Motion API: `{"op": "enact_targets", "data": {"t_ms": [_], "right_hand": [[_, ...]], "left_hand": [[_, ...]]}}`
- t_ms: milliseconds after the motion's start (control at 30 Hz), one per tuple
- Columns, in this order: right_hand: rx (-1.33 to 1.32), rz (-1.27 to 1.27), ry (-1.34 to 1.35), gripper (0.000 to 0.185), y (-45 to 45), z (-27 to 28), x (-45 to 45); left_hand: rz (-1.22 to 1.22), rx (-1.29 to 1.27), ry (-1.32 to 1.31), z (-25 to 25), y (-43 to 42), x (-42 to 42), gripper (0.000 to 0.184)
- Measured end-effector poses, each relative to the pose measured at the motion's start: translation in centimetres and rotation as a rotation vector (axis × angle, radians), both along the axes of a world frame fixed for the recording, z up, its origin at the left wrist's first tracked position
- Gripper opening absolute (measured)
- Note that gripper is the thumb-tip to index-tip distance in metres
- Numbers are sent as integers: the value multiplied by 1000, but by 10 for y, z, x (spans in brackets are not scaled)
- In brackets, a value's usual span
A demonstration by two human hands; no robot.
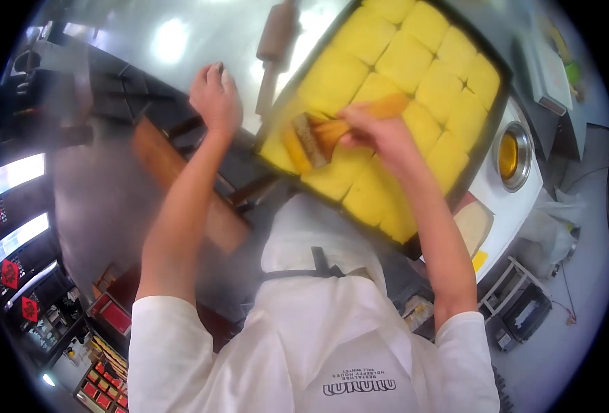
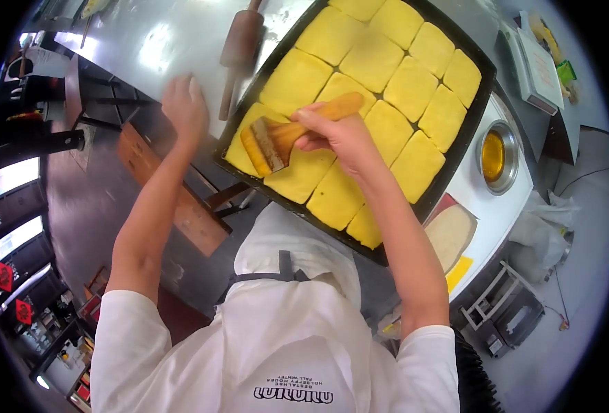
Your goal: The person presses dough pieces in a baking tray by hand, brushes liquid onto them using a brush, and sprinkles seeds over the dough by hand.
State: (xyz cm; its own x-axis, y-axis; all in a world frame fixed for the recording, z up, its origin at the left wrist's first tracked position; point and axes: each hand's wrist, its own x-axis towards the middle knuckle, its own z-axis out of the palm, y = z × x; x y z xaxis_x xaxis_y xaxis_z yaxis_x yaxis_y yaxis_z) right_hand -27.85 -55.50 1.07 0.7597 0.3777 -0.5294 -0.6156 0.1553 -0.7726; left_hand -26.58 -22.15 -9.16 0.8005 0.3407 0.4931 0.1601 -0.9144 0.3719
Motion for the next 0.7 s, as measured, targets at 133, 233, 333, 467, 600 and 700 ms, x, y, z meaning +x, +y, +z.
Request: {"op": "enact_targets", "data": {"t_ms": [133, 233, 333, 467, 600, 700], "right_hand": [[-102, 113, -58, 31, 37, -1, 8], [-282, 120, -156, 27, 41, 12, 18], [-509, 42, -367, 24, 39, 58, 32], [-677, -46, -829, 17, 31, 72, 44], [-1022, 201, -1403, 34, 46, 44, 33], [-1070, 303, -1469, 25, 71, 18, 0]], "left_hand": [[-28, 21, -9, 4, 17, 6, 31], [-30, 30, 28, 6, 29, 11, 33], [-43, 16, 126, 11, 42, 19, 37], [-21, 36, 151, 13, 44, 23, 40], [-31, 9, 172, 12, 44, 24, 42], [-24, 2, 190, 14, 43, 23, 42]]}}
